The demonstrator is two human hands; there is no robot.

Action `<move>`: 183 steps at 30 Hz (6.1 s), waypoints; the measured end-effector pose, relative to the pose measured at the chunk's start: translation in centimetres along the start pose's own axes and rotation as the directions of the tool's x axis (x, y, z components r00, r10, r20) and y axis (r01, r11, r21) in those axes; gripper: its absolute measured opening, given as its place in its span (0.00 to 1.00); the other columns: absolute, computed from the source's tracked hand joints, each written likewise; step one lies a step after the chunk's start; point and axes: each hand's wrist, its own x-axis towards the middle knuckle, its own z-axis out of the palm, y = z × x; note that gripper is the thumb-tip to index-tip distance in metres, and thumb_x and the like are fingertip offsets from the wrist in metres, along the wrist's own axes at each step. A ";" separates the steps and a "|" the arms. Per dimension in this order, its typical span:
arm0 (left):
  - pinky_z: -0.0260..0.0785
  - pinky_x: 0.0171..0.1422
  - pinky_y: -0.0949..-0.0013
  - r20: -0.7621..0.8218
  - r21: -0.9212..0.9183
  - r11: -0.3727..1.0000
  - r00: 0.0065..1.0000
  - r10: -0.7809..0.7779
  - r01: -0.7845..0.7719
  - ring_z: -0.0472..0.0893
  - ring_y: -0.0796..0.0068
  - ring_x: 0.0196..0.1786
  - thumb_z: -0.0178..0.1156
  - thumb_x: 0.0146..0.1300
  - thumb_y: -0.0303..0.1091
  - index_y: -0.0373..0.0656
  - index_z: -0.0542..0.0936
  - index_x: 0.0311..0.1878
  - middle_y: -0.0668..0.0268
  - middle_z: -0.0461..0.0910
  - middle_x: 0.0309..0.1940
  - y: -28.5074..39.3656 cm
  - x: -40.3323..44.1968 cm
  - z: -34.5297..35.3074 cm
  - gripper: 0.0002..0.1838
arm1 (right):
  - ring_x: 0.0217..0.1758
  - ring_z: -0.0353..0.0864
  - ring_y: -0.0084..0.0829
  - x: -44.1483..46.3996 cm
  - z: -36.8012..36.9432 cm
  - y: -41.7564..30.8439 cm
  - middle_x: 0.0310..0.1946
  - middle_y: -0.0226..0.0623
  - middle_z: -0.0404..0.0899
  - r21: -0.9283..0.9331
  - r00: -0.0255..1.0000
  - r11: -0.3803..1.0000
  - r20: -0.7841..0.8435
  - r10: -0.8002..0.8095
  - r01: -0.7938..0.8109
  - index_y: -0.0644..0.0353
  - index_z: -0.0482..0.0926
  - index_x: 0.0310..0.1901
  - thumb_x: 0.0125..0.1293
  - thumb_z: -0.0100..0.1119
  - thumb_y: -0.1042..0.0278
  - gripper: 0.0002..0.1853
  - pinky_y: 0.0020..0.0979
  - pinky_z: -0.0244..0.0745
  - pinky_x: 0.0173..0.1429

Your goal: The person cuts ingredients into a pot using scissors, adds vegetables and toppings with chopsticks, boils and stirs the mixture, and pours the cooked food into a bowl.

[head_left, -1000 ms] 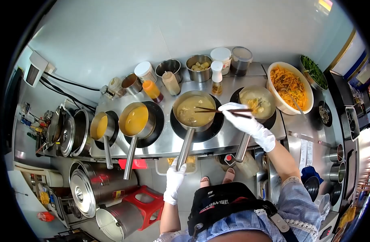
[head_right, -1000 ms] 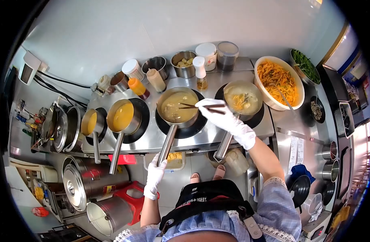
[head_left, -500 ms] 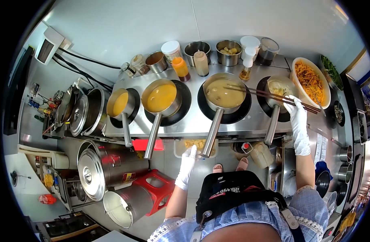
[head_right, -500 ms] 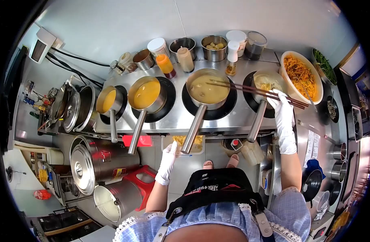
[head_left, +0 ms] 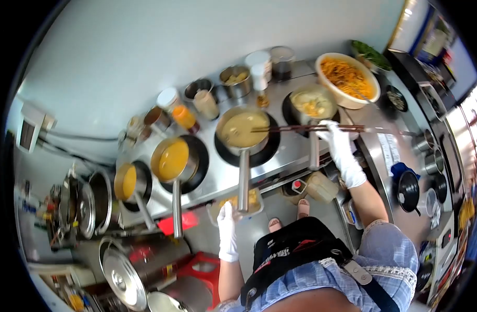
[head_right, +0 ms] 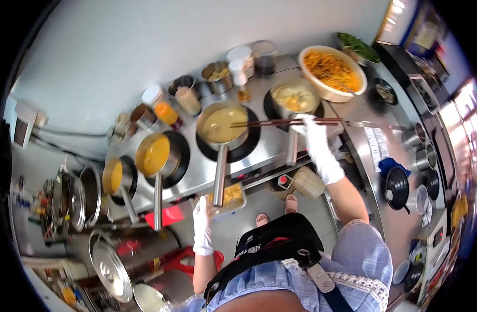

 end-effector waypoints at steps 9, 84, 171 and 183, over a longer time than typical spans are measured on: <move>0.67 0.26 0.79 0.235 0.091 0.996 0.972 -0.017 -0.005 0.77 0.79 0.25 0.54 0.67 0.33 0.39 0.72 0.57 0.64 0.81 0.33 1.7 -0.8 3.0 0.17 | 0.45 0.81 0.39 -5.7 -2.9 -6.4 0.42 0.46 0.79 0.157 0.982 0.971 -0.073 -0.173 0.183 0.70 0.73 0.49 0.69 0.49 0.68 0.15 0.38 0.79 0.51; 0.57 0.27 0.80 0.413 0.345 0.585 0.679 0.608 -0.734 0.64 0.84 0.25 0.49 0.69 0.28 0.35 0.77 0.50 0.72 0.68 0.23 4.8 -9.1 30.1 0.12 | 0.45 0.78 0.43 -13.8 -23.4 -6.6 0.42 0.43 0.79 -0.902 0.945 0.419 -0.046 -0.325 0.100 0.60 0.76 0.46 0.61 0.52 0.70 0.12 0.37 0.75 0.48; 0.66 0.44 0.60 0.890 -0.454 -0.162 -0.439 -0.123 -0.876 0.75 0.64 0.41 0.67 0.46 0.40 0.49 0.83 0.26 0.66 0.76 0.32 -33.4 -26.2 78.0 0.07 | 0.33 0.74 0.22 -20.6 -60.5 -9.2 0.30 0.33 0.78 0.055 0.106 0.997 -0.993 0.061 -0.060 0.71 0.75 0.48 0.64 0.57 0.55 0.24 0.23 0.69 0.41; 0.62 0.57 0.56 0.885 -0.435 0.022 -0.423 0.194 -0.900 0.72 0.53 0.52 0.58 0.53 0.27 0.40 0.72 0.53 0.55 0.75 0.42 -33.9 -29.6 75.4 0.22 | 0.41 0.80 0.39 -19.9 -64.2 -11.0 0.38 0.48 0.81 -0.346 -0.130 0.914 -0.917 -0.378 -0.213 0.67 0.78 0.46 0.70 0.47 0.59 0.18 0.33 0.71 0.49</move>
